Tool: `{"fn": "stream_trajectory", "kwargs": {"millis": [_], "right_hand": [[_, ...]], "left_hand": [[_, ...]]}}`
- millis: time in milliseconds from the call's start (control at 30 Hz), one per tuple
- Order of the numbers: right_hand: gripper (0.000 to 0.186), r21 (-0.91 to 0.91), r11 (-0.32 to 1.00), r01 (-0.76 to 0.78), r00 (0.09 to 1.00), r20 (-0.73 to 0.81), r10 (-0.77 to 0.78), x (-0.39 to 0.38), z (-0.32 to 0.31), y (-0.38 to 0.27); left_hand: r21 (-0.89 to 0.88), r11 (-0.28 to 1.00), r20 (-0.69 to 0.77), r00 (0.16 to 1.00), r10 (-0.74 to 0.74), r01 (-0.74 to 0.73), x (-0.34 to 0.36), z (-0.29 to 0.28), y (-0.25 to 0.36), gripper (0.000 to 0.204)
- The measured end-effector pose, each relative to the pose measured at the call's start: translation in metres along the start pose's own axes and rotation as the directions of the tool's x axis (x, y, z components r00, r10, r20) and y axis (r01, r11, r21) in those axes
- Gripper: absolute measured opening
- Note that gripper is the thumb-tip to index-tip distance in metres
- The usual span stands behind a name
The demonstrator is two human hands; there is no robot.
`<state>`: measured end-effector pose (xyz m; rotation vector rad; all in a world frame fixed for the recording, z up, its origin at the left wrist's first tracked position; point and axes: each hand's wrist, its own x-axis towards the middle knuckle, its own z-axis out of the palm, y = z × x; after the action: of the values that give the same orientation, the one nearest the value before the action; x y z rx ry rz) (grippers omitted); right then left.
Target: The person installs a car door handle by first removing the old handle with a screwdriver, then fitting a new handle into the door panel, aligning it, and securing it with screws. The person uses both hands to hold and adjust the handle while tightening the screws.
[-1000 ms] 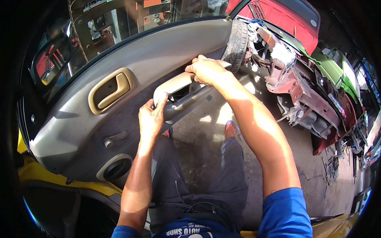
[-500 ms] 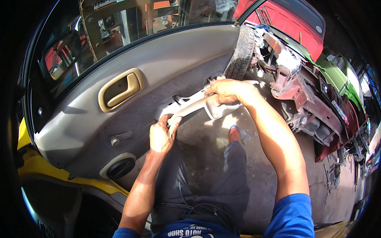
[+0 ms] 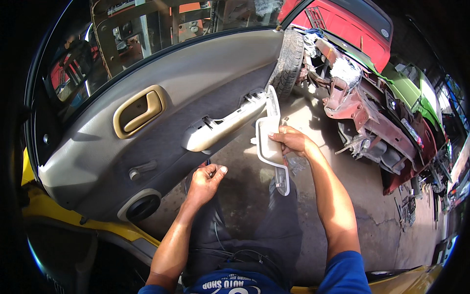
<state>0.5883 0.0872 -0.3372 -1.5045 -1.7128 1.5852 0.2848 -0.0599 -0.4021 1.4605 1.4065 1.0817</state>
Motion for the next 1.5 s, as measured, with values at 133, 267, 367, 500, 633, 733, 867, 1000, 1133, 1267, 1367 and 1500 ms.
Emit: {"fn": "stream_trajectory", "kwargs": {"millis": [133,267,367,500,633,733,867,1000,1133,1267,1367,1500], "right_hand": [[0.031,0.242,0.97,0.017,0.999,-0.054,-0.004,0.012,0.015,0.014],[0.028,0.378,0.924,0.058,0.987,-0.159,0.004,0.018,0.038,0.012],[0.026,0.502,0.858,0.104,0.975,-0.22,0.01,0.023,0.055,0.007],[0.026,0.553,0.826,0.104,0.977,-0.213,0.019,0.03,0.073,0.003],[0.027,0.582,0.8,0.146,0.973,-0.232,-0.008,0.032,0.085,0.002],[0.028,0.633,0.763,0.127,0.977,-0.211,0.012,0.032,0.091,0.003],[0.029,0.649,0.752,0.112,0.974,-0.22,0.045,0.035,0.094,0.002],[0.029,0.669,0.732,0.129,0.969,-0.242,0.051,0.041,0.096,0.002],[0.03,0.67,0.722,0.173,0.965,-0.262,0.012,0.045,0.097,0.001],[0.027,0.571,0.798,0.193,0.949,-0.316,-0.003,0.043,0.096,-0.004],[0.023,0.395,0.888,0.236,0.888,-0.459,-0.032,0.038,0.094,-0.009],[0.025,0.163,0.97,0.18,0.853,-0.516,-0.071,0.026,0.089,-0.016]], "left_hand": [[-0.029,0.999,0.027,0.999,0.03,-0.029,-0.005,0.013,0.002,0.045],[-0.007,1.0,0.085,0.996,-0.003,0.003,-0.012,0.019,0.011,0.053],[0.034,0.998,0.013,0.999,0.052,-0.052,-0.015,0.016,0.021,0.057],[-0.149,0.977,-0.169,0.978,0.125,-0.151,-0.018,0.006,0.033,0.055],[0.08,0.948,-0.167,0.934,0.317,-0.308,-0.024,-0.003,0.037,0.041],[0.079,0.959,-0.179,0.943,0.281,-0.271,-0.021,-0.008,0.035,0.03],[0.115,0.947,-0.27,0.908,0.319,-0.299,-0.012,-0.015,0.028,0.02],[0.047,0.959,-0.307,0.909,0.281,-0.281,-0.003,-0.02,0.024,0.023],[0.159,0.957,-0.34,0.897,0.284,-0.243,0.008,-0.033,0.02,0.035],[0.251,0.965,-0.127,0.985,0.117,-0.082,0.006,-0.042,0.012,0.039],[0.28,0.951,-0.058,0.986,0.156,-0.134,-0.005,-0.027,0.008,0.027],[0.177,0.97,-0.062,0.982,0.178,-0.164,-0.019,-0.003,0.009,0.041]]}}
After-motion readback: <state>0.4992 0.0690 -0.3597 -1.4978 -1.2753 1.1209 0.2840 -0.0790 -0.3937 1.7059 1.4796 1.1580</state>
